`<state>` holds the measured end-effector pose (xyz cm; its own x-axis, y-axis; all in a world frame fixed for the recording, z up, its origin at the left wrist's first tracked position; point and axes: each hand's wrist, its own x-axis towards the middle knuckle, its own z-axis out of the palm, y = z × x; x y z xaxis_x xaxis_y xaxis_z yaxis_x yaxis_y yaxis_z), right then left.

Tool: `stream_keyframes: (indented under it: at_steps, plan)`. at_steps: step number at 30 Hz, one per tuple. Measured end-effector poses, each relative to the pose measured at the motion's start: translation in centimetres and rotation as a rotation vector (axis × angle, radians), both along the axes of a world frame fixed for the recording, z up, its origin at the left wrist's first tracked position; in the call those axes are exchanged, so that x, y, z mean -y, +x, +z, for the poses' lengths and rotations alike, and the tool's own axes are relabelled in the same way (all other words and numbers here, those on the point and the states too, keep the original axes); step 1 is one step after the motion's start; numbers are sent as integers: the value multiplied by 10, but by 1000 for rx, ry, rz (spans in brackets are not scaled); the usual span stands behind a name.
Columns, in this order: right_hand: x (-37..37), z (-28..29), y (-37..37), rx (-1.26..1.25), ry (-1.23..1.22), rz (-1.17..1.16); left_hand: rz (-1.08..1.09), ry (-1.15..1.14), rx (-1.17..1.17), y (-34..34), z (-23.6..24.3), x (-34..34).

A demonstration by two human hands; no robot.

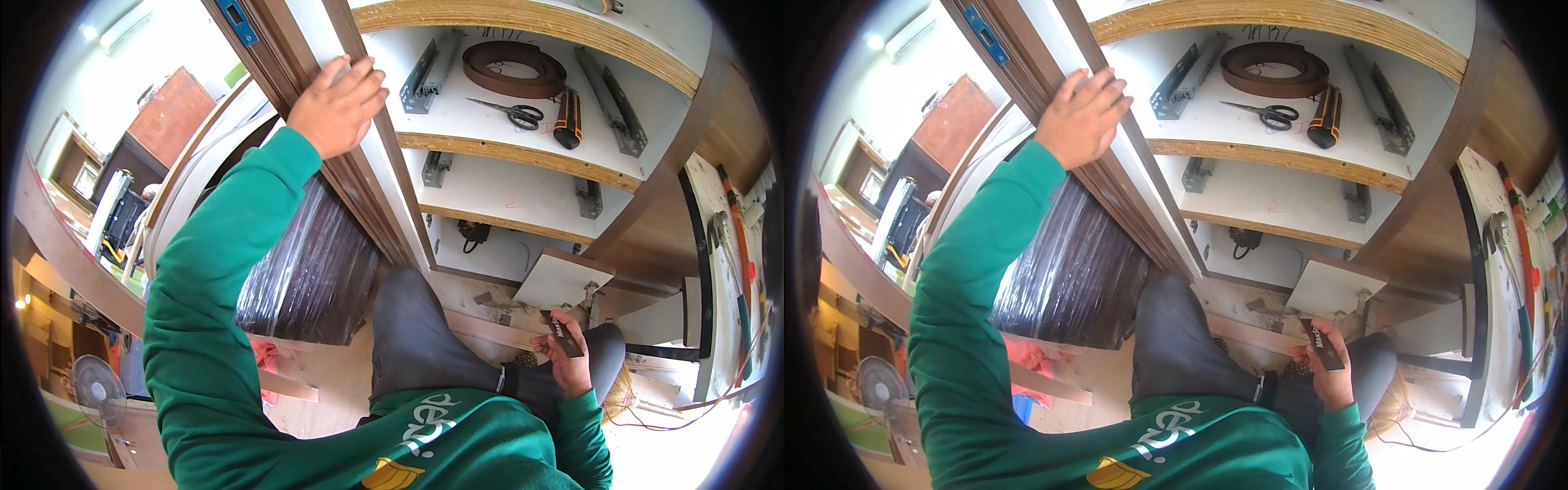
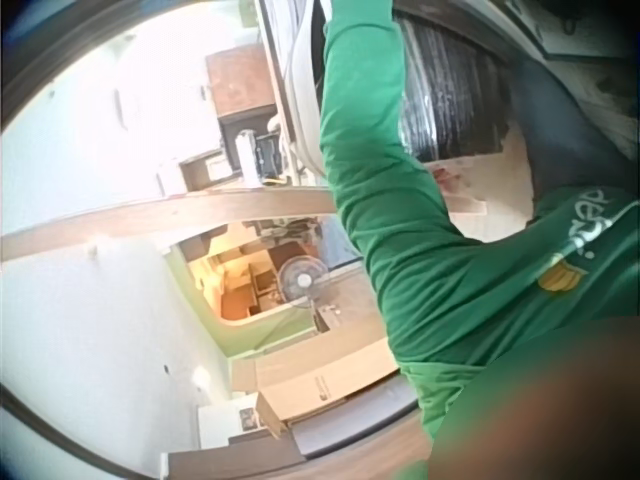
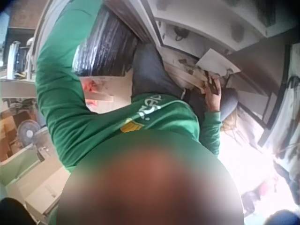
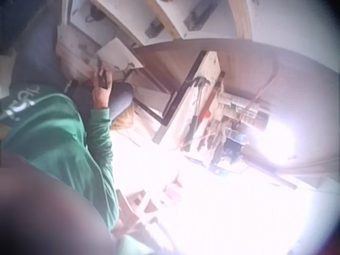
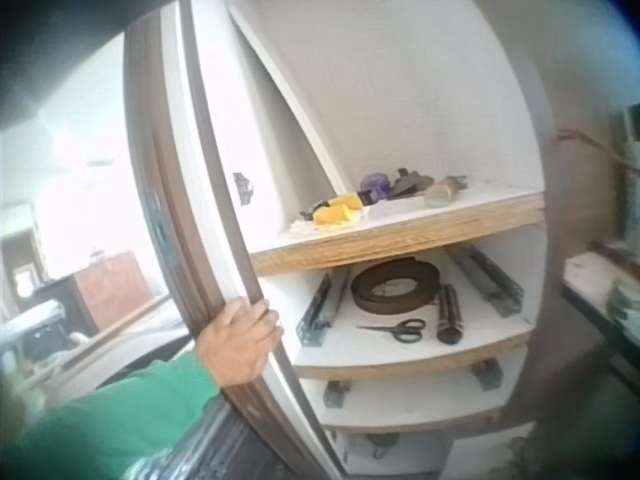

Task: The person installs a wooden trim strip on the edge of a cabinet. They use a utility knife to trim the strip, a hammer to tap it into place, and a screwdriver to secure it with screws. The person repeatedly checks alignment and makes adjustments.

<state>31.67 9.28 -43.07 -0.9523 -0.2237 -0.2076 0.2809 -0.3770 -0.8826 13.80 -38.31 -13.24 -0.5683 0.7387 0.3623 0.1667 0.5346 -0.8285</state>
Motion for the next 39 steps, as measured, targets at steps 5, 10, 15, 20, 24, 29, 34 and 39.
stream_keyframes:
  at_steps: [5,10,15,20,24,29,34,39]
  plan:
    - [20,29,3,154,-279,109,-71,4,-123,-7,39,13]
    - [40,57,3,99,-335,201,-150,-33,-251,-18,67,20]
    - [50,79,-8,60,-526,379,-199,-35,-262,-24,68,25]
    - [66,82,-22,96,-829,483,-215,67,-254,-30,45,27]
    - [77,85,-30,104,-932,535,-208,83,-242,-31,25,24]
    - [79,93,-38,-22,-959,615,-233,34,-190,-30,14,22]
    - [74,98,-34,-13,-836,562,-240,-50,-117,-28,-6,20]
    - [72,110,-37,-79,-800,584,-208,170,26,-25,-38,3]
